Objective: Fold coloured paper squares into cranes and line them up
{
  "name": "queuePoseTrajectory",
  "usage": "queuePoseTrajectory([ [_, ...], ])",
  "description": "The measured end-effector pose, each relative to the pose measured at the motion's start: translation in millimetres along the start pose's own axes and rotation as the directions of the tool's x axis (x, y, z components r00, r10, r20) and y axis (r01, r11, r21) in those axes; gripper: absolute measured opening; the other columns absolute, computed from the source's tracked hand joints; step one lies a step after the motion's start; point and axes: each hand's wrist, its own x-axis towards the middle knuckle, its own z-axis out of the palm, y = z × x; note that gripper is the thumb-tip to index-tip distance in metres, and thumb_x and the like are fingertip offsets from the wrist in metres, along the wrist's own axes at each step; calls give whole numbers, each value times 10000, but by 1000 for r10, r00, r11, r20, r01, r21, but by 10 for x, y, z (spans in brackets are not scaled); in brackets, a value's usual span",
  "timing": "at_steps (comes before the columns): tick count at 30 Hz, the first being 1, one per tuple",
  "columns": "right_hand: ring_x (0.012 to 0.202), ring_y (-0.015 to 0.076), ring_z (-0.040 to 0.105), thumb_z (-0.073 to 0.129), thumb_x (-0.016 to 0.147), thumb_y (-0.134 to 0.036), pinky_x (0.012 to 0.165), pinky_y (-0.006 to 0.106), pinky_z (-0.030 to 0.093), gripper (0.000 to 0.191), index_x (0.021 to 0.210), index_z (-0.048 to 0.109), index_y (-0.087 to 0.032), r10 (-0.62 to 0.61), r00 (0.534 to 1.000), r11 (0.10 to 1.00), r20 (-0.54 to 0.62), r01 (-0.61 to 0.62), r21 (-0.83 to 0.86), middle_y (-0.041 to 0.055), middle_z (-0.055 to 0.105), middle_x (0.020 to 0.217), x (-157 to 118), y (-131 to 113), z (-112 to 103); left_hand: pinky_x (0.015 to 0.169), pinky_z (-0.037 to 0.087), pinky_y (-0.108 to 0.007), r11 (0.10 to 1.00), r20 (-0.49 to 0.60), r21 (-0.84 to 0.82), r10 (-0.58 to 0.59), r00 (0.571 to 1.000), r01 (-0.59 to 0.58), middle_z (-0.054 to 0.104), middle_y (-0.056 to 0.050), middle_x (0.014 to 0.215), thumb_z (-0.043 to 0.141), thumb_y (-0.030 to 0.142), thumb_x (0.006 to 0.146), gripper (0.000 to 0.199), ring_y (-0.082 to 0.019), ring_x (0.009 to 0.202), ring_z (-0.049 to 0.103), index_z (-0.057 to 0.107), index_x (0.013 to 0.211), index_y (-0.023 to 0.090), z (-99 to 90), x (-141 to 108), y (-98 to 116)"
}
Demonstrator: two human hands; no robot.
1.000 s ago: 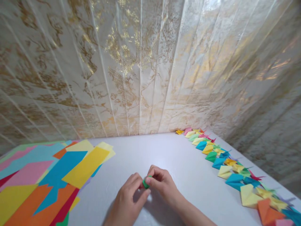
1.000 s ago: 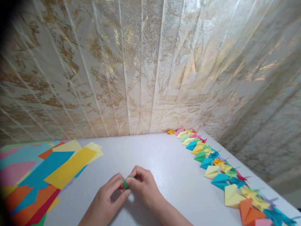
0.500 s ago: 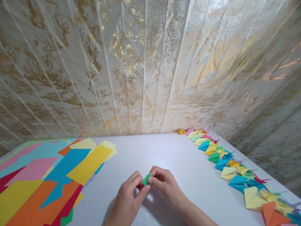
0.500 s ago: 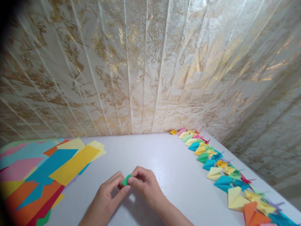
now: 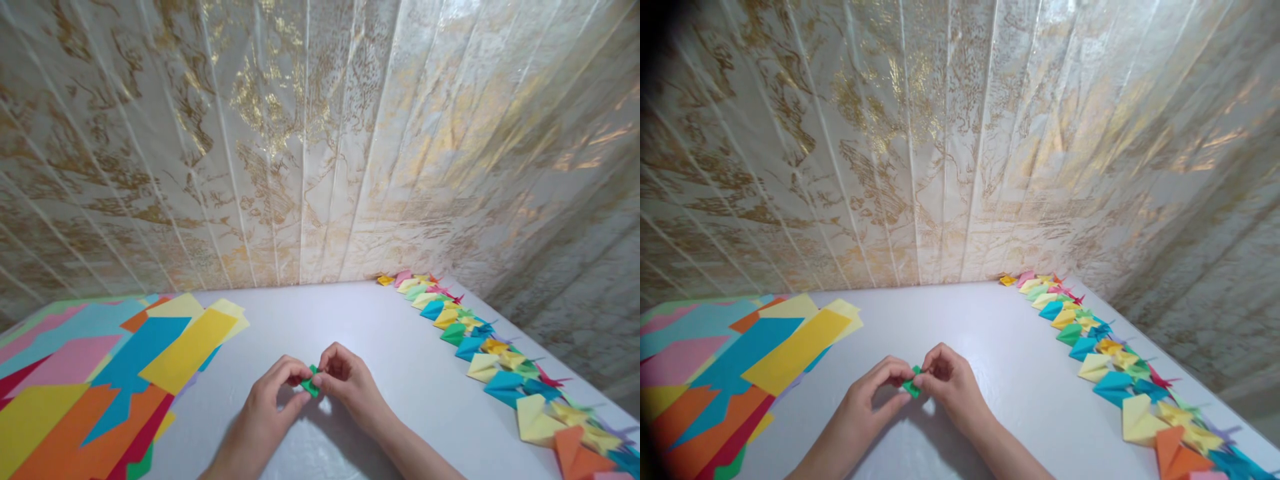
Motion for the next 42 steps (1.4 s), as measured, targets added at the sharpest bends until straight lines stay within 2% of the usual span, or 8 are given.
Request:
queuePoseTrajectory([
  [5, 795, 177, 612, 742, 835, -490, 776, 321, 450, 316, 866, 748, -175, -58, 993, 994, 101, 67, -88, 46, 688, 839, -44, -82, -29, 791, 511, -274, 998, -42, -56, -34, 999, 31, 703, -23, 877, 668, 280, 771, 116, -202, 845, 662, 699, 863, 216, -20, 20, -16],
  [9, 914, 207, 636, 788, 806, -385, 845, 343, 464, 226, 962, 799, -222, -100, 988, 989, 120, 112, -97, 68, 707, 962, -59, -151, -25, 818, 534, -276, 993, -54, -93, -74, 996, 68, 716, -32, 912, 639, 304, 809, 145, -209, 894, 688, 691, 907, 210, -49, 4, 38],
  [12, 877, 204, 650, 815, 780, -348, 833, 342, 484, 172, 911, 816, -236, -125, 988, 986, 87, 134, -98, 60, 719, 920, -53, -147, -14, 834, 533, -272, 992, -64, -111, -68, 996, 61, 713, -27, 917, 635, 304, 831, 137, -206, 911, 687, 686, 921, 213, -36, -23, 40],
  [17, 812, 201, 660, 801, 799, -412, 778, 333, 506, 191, 849, 824, -230, -165, 984, 978, 63, 171, -117, 66, 734, 852, -49, -109, -1, 816, 525, -253, 992, -87, -128, -30, 996, 19, 694, -13, 887, 651, 311, 851, 97, -189, 881, 676, 685, 865, 222, 3, -35, 13],
  [26, 747, 177, 626, 804, 794, -451, 732, 307, 468, 270, 770, 777, -184, -155, 988, 986, -3, 155, -58, 45, 695, 784, -98, -48, 67, 809, 512, -220, 988, -175, -150, -6, 985, -21, 699, -10, 870, 684, 294, 825, 136, -182, 898, 665, 673, 709, 224, 0, -92, 69],
  [33, 684, 155, 601, 846, 739, -397, 686, 286, 462, 254, 772, 707, -187, -116, 991, 993, -59, 117, 14, 11, 675, 729, -96, -34, 102, 769, 521, -239, 979, -161, -204, -21, 987, -13, 664, -11, 806, 673, 318, 833, 176, -184, 831, 653, 646, 699, 208, 29, -85, 116],
  [37, 662, 144, 600, 862, 715, -360, 673, 281, 452, 304, 893, 670, -206, -88, 994, 993, -69, 93, 67, -19, 654, 714, -89, -44, 120, 749, 528, -251, 953, -215, -293, -138, 967, 71, 643, 6, 778, 719, 359, 793, 179, -176, 783, 645, 629, 800, 204, 68, -83, 154],
  [42, 645, 144, 596, 846, 730, -338, 663, 286, 430, 304, 919, 647, -206, -62, 996, 995, -57, 66, 71, -23, 654, 691, -102, -46, 136, 714, 535, -253, 901, -231, -391, -294, 927, 188, 656, 14, 770, 819, 369, 671, 357, -180, 778, 654, 581, 878, 203, 64, -71, 127],
])
